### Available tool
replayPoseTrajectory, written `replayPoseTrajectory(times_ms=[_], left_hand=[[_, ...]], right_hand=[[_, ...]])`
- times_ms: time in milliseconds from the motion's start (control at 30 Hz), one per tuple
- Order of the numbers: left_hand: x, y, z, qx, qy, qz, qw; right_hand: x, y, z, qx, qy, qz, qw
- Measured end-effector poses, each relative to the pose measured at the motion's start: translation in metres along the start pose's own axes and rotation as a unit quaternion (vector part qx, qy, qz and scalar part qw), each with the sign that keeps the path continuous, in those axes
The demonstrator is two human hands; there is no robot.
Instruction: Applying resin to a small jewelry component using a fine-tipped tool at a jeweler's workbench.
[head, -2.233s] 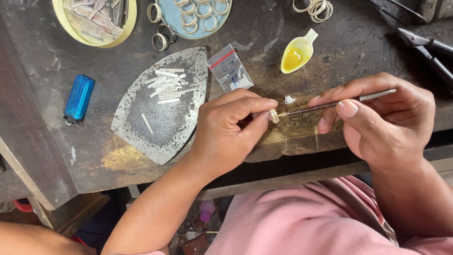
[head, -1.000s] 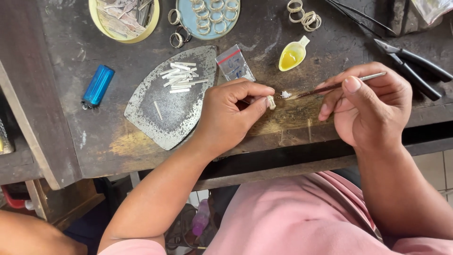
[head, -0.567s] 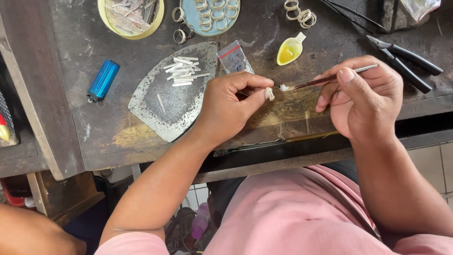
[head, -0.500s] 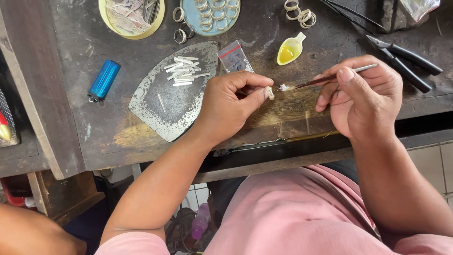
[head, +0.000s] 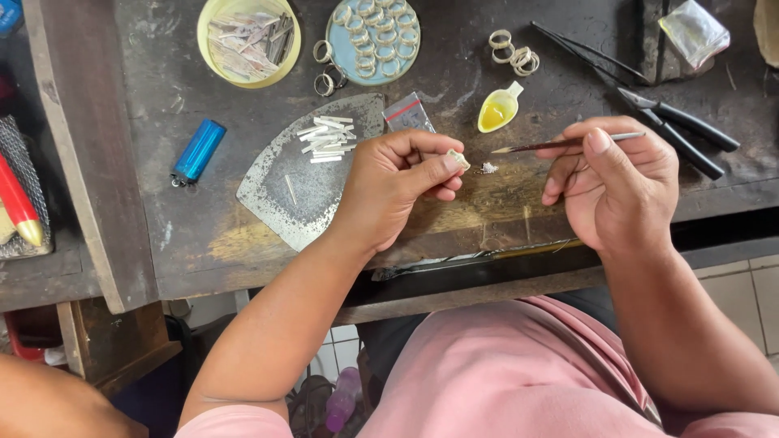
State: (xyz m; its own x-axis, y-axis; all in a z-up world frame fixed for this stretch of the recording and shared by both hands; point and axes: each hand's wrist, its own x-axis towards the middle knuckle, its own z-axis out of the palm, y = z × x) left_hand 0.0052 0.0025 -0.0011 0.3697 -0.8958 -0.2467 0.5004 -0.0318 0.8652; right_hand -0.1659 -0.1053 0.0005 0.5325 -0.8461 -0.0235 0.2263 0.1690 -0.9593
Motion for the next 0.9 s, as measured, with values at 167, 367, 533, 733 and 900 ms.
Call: replayPoseTrajectory(times_ms=[167, 367, 533, 733, 900], left_hand=[[0.001, 0.000, 0.000, -0.072, 0.035, 0.003, 0.997], [0.001, 0.000, -0.001, -0.101, 0.075, 0.022, 0.992], [0.012, 0.018, 0.018, -0.094, 0.124, 0.085, 0.984], [0.046, 0.045, 0.054, -0.072, 0.140, 0.208, 0.965], [0.058, 0.016, 0.057, -0.199, 0.192, 0.101, 0.956]], right_hand=[[0.008, -0.037, 0.013, -0.074, -0.058, -0.045, 0.995], [0.036, -0.060, 0.021, -0.194, -0.144, -0.207, 0.948], [0.063, -0.062, 0.052, -0.239, -0.191, -0.270, 0.913], [0.081, -0.038, 0.051, -0.109, -0.120, -0.099, 0.982], [0.080, -0.035, 0.041, -0.077, -0.065, -0.004, 0.995]])
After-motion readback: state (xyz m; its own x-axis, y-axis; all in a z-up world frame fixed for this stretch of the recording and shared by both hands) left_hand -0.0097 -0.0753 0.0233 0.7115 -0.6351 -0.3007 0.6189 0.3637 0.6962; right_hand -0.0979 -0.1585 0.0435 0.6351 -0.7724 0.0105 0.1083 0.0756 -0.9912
